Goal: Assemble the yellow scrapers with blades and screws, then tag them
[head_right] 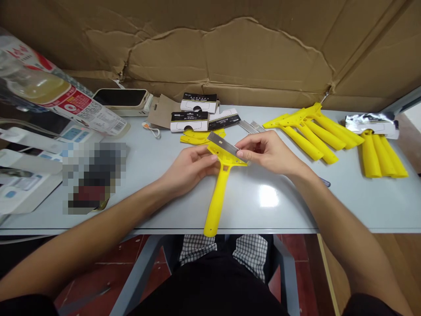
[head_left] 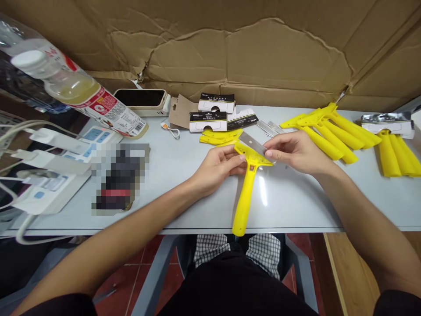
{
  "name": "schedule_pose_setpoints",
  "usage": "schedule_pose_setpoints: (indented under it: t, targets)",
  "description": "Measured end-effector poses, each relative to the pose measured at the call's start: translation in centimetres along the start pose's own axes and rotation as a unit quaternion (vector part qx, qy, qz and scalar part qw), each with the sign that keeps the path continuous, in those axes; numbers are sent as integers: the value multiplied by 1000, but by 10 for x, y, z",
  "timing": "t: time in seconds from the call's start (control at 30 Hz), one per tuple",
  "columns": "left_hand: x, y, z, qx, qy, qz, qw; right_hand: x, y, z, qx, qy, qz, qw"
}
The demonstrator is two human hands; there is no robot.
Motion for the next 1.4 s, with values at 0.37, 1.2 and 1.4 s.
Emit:
schedule_pose_setpoints:
  t: [0.37, 1.2, 1.4]
  targets:
    - [0, 1, 0, -6, 7, -8, 1000, -2, 3, 0, -21, -14, 17, 1000]
    - [3, 0, 1, -8, 8, -18, 1000, 13, 39, -25, -298, -122, -266, 909]
    - [1, -2, 1, -6, -10, -21, 1000, 16, 37, -24, -261, -81, -217, 937]
Point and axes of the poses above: each hand's wrist, its own z-axis towards the middle knuckle, its own x-axis out of the palm, y = z × x, the point moved 7 cm from there along z, towards the middle knuckle, and after that the axes turned 8 degrees about x, right-handed, at the moved point
